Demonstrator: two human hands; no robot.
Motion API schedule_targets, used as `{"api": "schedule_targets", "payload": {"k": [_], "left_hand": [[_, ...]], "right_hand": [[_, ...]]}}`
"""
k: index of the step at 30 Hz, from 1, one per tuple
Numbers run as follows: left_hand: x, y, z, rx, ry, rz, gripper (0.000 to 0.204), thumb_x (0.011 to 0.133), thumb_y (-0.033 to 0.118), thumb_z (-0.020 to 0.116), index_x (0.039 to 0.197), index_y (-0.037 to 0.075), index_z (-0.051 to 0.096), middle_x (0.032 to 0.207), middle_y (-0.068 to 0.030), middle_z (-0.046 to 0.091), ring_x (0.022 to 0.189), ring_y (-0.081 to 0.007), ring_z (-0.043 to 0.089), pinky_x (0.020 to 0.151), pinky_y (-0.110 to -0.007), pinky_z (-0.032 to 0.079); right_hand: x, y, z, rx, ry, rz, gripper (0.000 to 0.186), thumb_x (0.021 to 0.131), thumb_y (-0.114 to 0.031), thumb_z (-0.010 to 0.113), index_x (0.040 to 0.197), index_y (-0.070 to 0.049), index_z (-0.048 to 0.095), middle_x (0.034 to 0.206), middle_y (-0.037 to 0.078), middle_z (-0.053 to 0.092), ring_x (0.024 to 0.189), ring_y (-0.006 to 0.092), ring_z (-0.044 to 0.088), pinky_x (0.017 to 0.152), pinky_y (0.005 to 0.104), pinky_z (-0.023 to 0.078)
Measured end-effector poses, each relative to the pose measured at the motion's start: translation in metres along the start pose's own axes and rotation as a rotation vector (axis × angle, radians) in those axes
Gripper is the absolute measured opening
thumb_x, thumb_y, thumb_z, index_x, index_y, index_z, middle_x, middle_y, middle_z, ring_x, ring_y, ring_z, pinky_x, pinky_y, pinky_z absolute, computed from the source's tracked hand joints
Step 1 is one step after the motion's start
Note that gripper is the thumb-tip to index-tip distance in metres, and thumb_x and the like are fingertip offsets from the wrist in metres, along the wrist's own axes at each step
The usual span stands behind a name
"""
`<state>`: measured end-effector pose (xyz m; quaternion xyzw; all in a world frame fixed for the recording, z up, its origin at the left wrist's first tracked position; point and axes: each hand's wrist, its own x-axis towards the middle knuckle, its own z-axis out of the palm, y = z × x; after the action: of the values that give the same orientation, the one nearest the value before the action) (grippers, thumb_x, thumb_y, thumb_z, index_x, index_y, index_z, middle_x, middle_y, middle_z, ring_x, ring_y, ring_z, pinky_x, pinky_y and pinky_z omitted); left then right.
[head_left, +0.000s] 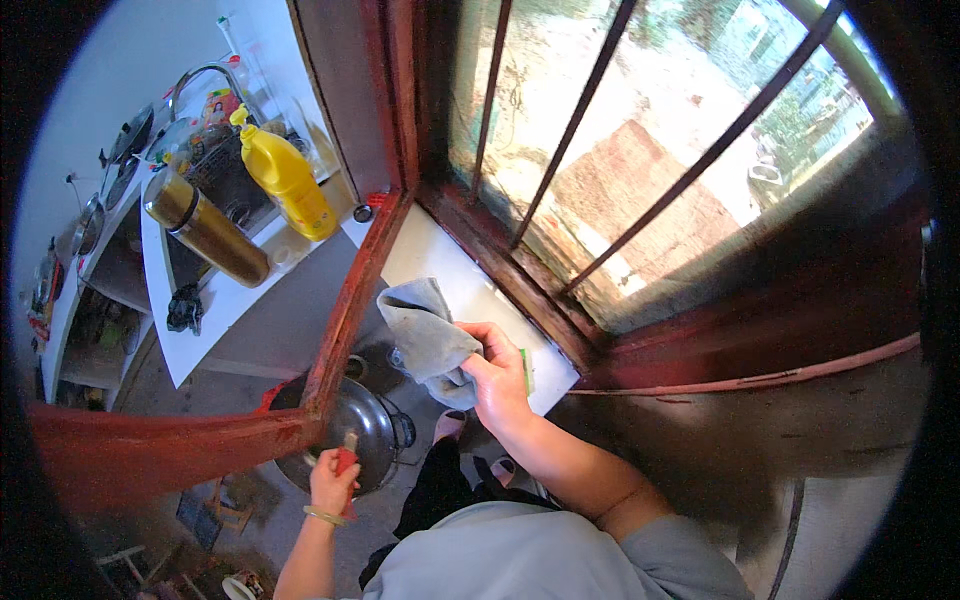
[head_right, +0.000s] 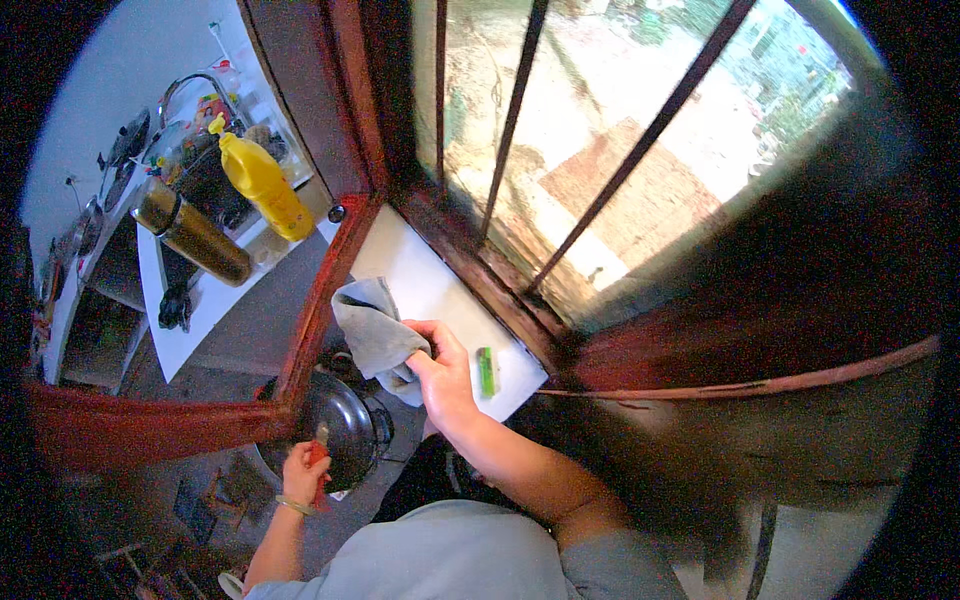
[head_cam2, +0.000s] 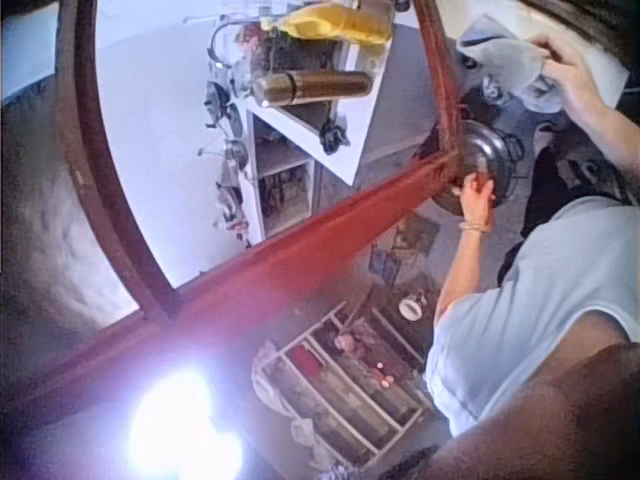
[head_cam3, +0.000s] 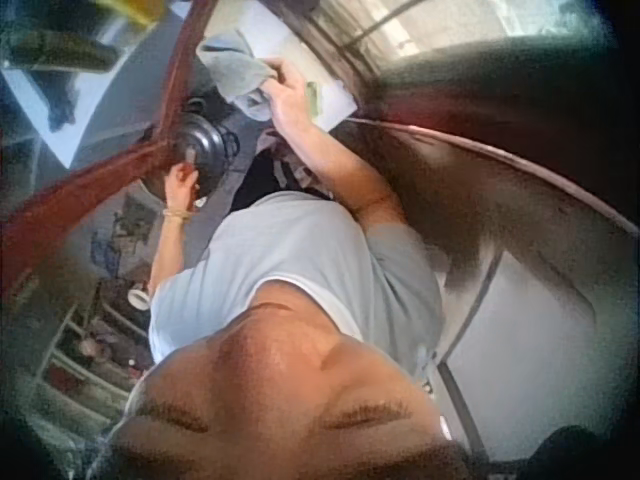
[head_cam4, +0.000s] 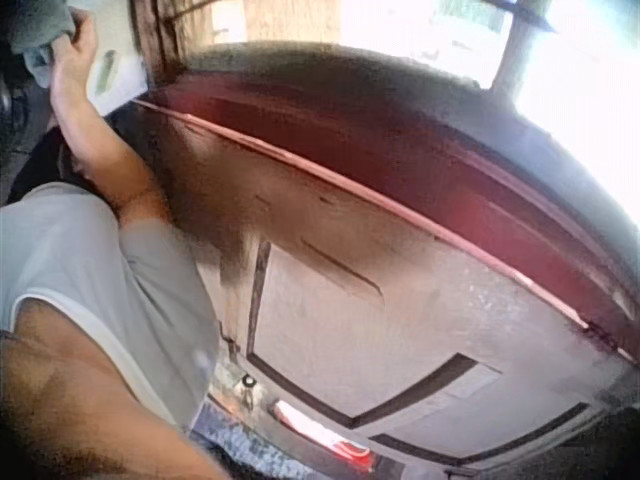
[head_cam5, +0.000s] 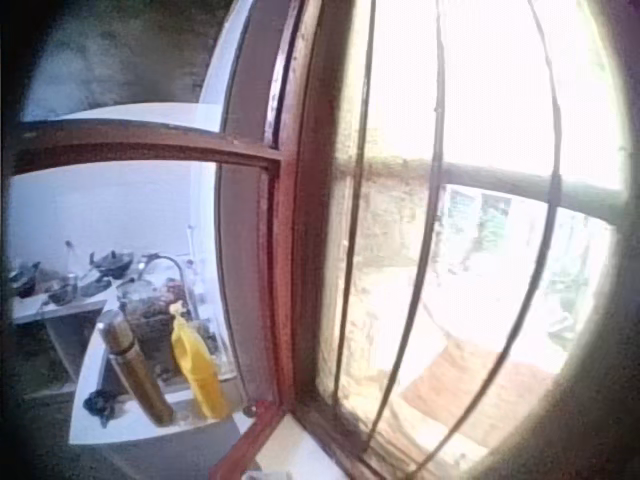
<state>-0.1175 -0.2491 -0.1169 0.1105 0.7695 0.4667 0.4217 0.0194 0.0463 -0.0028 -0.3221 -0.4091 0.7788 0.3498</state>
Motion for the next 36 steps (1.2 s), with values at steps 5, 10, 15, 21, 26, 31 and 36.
{"api": "schedule_targets", "payload": {"k": [5,10,15,21,26,31,36], "left_hand": [[-0.012,0.063,0.061,-0.188,-0.073,0.183,0.036,0.085,-0.004,0.063,0.117,0.0,0.048,0.092,-0.0061,0.061,0.068,-0.0114,0.058,0.061,-0.025,0.05],[0.006,0.138,0.104,-0.29,-0.071,0.362,0.043,0.087,-0.003,0.061,0.127,0.0,0.044,0.102,-0.0074,0.06,0.077,-0.0108,0.058,0.069,-0.024,0.049],[0.079,0.181,0.136,-0.073,0.043,0.649,0.036,0.086,0.005,0.064,0.12,-0.001,0.052,0.102,-0.0109,0.063,0.085,-0.0189,0.062,0.075,-0.031,0.05],[0.176,0.222,0.165,0.29,0.202,0.669,0.036,0.085,0.018,0.066,0.118,0.008,0.057,0.106,-0.0175,0.065,0.097,-0.0351,0.063,0.082,-0.041,0.049],[0.226,0.23,0.174,0.472,0.336,0.745,0.035,0.087,0.022,0.062,0.118,0.009,0.056,0.101,-0.0198,0.066,0.093,-0.0387,0.063,0.081,-0.045,0.049],[0.246,0.232,0.178,0.544,0.37,0.663,0.034,0.087,0.024,0.062,0.117,0.01,0.057,0.099,-0.0204,0.066,0.091,-0.0405,0.063,0.079,-0.048,0.049],[0.25,0.235,0.176,0.584,0.422,0.66,0.034,0.085,0.023,0.064,0.116,0.011,0.057,0.095,-0.0202,0.067,0.088,-0.0405,0.064,0.076,-0.049,0.049]], "right_hand": [[-0.002,0.019,-0.028,-0.344,0.003,-0.265,0.028,0.078,0.005,0.059,0.106,0.002,0.058,0.111,0.011,0.061,0.103,0.0161,0.057,0.091,0.0292,0.045],[0.004,0.017,-0.037,-0.778,0.0,-0.655,0.028,0.073,0.005,0.056,0.101,0.002,0.058,0.115,0.018,0.057,0.11,0.0331,0.055,0.096,0.036,0.044],[0.022,0.035,-0.052,-1.385,-0.161,-0.663,0.039,0.066,0.002,0.063,0.105,0.0,0.058,0.121,0.018,0.053,0.121,0.0362,0.047,0.093,0.0412,0.047],[0.024,0.03,-0.049,-1.703,-0.329,-0.47,0.054,0.063,-0.014,0.074,0.113,-0.003,0.056,0.131,0.015,0.047,0.13,0.0353,0.039,0.087,0.0442,0.049],[0.023,0.029,-0.052,-1.656,-0.363,-0.475,0.06,0.062,-0.018,0.078,0.115,-0.004,0.054,0.133,0.015,0.046,0.131,0.0358,0.038,0.087,0.0445,0.048],[0.025,0.024,-0.048,-1.67,-0.373,-0.441,0.061,0.061,-0.021,0.079,0.115,-0.003,0.055,0.132,0.016,0.046,0.13,0.0357,0.039,0.087,0.0434,0.048],[0.028,0.021,-0.047,-1.706,-0.403,-0.426,0.061,0.064,-0.028,0.08,0.113,-0.003,0.056,0.132,0.016,0.046,0.13,0.0359,0.039,0.081,0.0429,0.049]]}}
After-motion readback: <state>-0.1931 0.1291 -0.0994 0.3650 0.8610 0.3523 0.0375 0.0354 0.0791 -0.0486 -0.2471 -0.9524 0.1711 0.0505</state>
